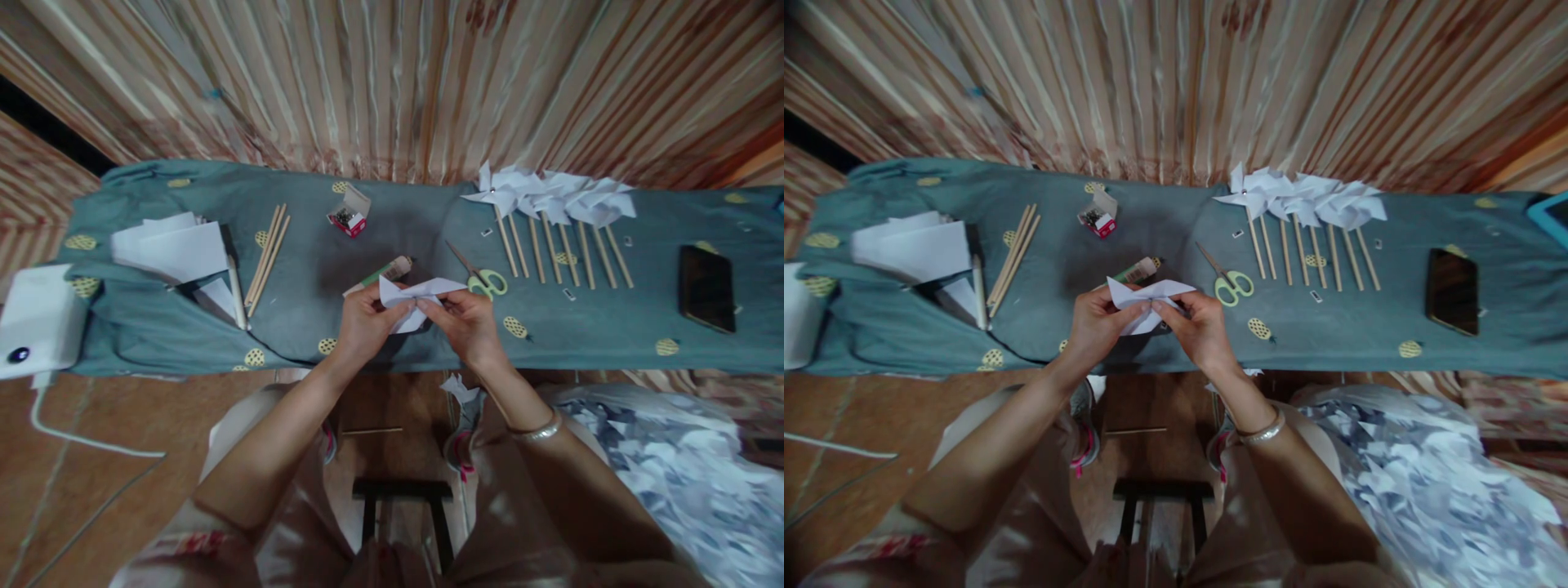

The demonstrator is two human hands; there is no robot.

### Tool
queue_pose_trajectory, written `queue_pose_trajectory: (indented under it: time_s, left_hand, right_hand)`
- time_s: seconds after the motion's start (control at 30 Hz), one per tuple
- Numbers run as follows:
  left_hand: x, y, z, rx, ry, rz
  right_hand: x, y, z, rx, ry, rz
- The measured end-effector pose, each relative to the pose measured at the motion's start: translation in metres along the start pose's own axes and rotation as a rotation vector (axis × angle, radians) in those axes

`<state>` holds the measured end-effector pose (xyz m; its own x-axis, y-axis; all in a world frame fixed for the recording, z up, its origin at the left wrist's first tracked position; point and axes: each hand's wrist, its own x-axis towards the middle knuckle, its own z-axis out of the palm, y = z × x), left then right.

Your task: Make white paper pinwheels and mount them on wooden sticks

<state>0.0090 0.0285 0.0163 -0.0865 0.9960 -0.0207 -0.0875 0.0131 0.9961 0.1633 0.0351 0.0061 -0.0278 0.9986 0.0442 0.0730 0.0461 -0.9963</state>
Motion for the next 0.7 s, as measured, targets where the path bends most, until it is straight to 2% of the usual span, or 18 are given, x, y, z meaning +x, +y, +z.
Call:
queue_pose_trajectory:
  time_s: [0.3,0.53,0.7]
  left_hand:
    - [0.0009,0.001,0.0006,-0.009,-0.011,-0.036]
    - [0.0008,-0.001,0.0009,-0.113,-0.035,-0.07]
    - [0.0007,-0.0018,0.001,-0.083,-0.032,-0.057]
  right_hand:
    - [0.0001,-0.0003,0.0012,0.029,-0.013,-0.023]
    - [0.0012,-0.0026,-0.0025,-0.055,-0.061,-0.004]
    - [0.0014,-0.0015,-0.0028,-0.02,-0.052,-0.02]
